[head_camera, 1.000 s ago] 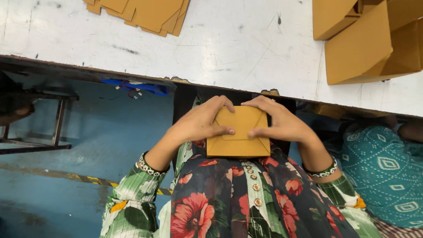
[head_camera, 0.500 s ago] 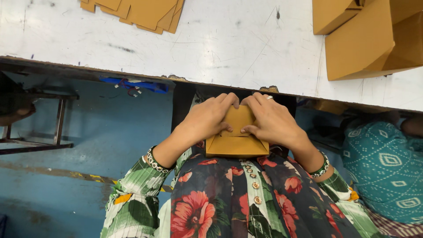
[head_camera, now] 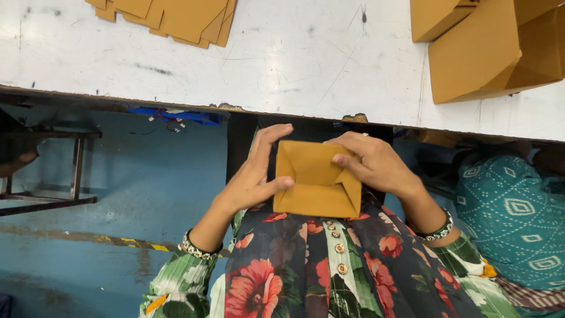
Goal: The person assembles flat cardboard boxes, places a packaged white device with wires inside each box, and closes the flaps. The person repeats this process for several boxes on a white workbench.
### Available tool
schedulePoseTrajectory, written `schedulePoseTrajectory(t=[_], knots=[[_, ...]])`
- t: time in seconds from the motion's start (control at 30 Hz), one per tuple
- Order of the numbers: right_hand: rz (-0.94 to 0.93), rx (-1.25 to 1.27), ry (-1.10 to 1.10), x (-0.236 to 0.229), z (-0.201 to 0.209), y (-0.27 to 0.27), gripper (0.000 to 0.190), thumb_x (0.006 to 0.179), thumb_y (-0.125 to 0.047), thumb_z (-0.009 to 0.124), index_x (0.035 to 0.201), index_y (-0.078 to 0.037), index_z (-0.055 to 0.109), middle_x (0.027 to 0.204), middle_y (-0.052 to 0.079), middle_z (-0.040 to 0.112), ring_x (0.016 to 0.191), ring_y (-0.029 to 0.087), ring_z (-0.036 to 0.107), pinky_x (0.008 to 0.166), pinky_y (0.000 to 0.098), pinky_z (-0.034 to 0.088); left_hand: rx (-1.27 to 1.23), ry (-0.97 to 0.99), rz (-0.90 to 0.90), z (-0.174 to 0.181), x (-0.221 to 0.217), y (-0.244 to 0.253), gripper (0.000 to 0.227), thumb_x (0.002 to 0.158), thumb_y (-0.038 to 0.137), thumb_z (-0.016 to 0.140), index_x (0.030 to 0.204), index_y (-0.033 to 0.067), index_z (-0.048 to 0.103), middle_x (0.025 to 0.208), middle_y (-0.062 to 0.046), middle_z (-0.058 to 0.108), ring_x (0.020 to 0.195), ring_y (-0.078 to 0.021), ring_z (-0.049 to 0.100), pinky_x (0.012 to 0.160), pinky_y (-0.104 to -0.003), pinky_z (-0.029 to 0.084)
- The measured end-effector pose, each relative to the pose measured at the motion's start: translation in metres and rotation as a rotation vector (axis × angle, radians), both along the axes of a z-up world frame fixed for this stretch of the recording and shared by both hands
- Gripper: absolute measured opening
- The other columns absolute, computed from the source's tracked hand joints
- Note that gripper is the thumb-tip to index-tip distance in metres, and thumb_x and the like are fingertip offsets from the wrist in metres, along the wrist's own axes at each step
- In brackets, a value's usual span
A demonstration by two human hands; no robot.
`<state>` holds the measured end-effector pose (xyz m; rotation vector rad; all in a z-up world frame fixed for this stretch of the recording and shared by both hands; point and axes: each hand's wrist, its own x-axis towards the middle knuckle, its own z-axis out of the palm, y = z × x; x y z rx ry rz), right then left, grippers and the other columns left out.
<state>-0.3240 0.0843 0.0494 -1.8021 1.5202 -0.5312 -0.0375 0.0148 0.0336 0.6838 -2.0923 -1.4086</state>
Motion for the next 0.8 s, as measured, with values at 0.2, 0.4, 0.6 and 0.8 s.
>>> schedulePoseTrajectory(t=[0.2, 0.4, 0.6, 0.8], knots=[[-0.265, -0.028, -0.727, 0.019, -0.012, 0.012, 0.082, 0.105, -0.067, 0.041, 0.141, 0.005, 0.053, 0.142, 0.018, 0.063, 0.131, 0.025, 0.061, 0.111, 0.0360, 0.048, -0.032, 0.160, 0.040, -0.030, -0.012, 0.026, 0.108, 0.077, 0.059, 0.084, 0.158, 0.0147, 0.028, 0.171, -0.023, 0.018, 0.160, -0.0450, 0.024, 0.130, -0.055, 0.029], [0.000, -0.052, -0.505, -0.007, 0.002, 0.012, 0.107, 0.095, -0.085, 0.033, 0.148, 0.007, 0.045, 0.153, 0.020, 0.055, 0.140, 0.031, 0.057, 0.115, 0.0391, 0.046, -0.053, 0.187, 0.026, -0.024, -0.019, 0.021, 0.101, 0.077, 0.049, 0.088, 0.158, 0.0195, 0.035, 0.167, -0.021, 0.021, 0.157, -0.0412, 0.026, 0.130, -0.055, 0.029], [-0.043, 0.037, -0.932, 0.003, -0.005, 0.015, 0.099, 0.097, -0.077, 0.042, 0.153, 0.004, 0.037, 0.154, 0.026, 0.049, 0.145, 0.032, 0.049, 0.121, 0.0452, 0.037, -0.035, -0.085, -0.193, -0.004, 0.001, -0.010, 0.104, 0.059, 0.048, 0.097, 0.148, 0.0207, 0.049, 0.166, -0.024, 0.022, 0.149, -0.0428, 0.037, 0.118, -0.048, 0.041], [-0.435, -0.290, -1.007, -0.001, -0.033, 0.008, 0.081, 0.108, -0.066, 0.041, 0.150, 0.002, 0.043, 0.145, 0.025, 0.056, 0.139, 0.034, 0.053, 0.120, 0.0449, 0.041, -0.369, 0.260, 0.402, 0.022, 0.050, -0.049, 0.118, 0.065, 0.081, 0.076, 0.152, 0.0097, 0.040, 0.145, -0.008, 0.055, 0.135, -0.0316, 0.057, 0.119, -0.048, 0.042]])
